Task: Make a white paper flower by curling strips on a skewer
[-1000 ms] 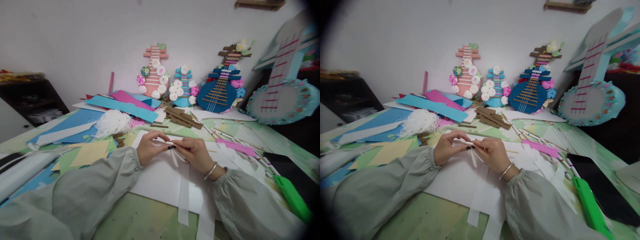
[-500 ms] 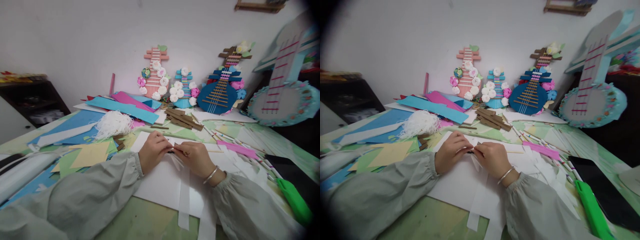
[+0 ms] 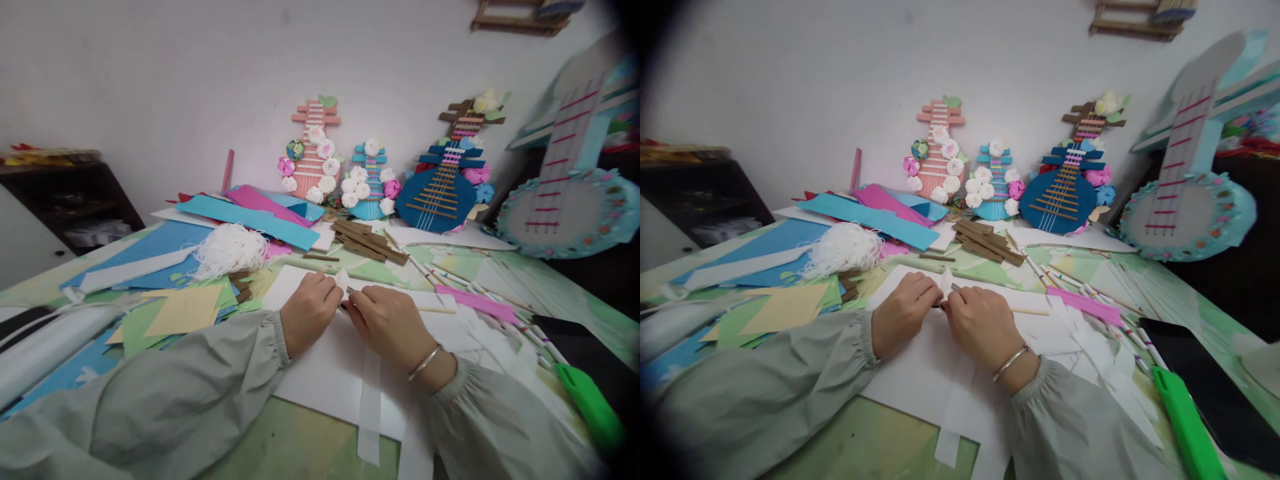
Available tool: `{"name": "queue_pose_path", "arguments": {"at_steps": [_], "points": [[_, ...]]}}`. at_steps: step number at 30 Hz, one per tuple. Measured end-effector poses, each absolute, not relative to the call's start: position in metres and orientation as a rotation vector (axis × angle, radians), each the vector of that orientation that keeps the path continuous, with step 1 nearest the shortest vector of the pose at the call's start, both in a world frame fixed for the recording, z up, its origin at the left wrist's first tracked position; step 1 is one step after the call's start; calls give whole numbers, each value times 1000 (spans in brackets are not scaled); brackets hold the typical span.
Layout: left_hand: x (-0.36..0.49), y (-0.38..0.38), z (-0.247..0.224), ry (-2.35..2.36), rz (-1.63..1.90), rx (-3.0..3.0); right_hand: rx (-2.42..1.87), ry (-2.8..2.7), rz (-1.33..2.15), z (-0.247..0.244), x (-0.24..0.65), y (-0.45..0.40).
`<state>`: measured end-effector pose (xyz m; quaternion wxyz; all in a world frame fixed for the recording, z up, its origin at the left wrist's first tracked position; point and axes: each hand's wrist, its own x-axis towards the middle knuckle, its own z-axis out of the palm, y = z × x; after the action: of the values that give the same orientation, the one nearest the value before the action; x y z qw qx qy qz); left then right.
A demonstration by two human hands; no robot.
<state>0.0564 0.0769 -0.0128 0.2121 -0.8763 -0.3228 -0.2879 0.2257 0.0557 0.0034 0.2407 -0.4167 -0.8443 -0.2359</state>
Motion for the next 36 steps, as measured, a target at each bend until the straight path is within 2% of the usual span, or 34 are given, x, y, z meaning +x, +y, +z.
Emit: {"name": "queue_pose_path", "arguments": {"at_steps": [17,28,36], "points": [[56,73,-13,-773,-873,-2401,-1041,-2248,-828,4,222,52],[57,71,-10,-738,-725,-2225,-1183,-2196,-762,7,222,49],[57,71,-10,-715,-764,-2275,-1179,-2204,-750,9,220,47]]}}
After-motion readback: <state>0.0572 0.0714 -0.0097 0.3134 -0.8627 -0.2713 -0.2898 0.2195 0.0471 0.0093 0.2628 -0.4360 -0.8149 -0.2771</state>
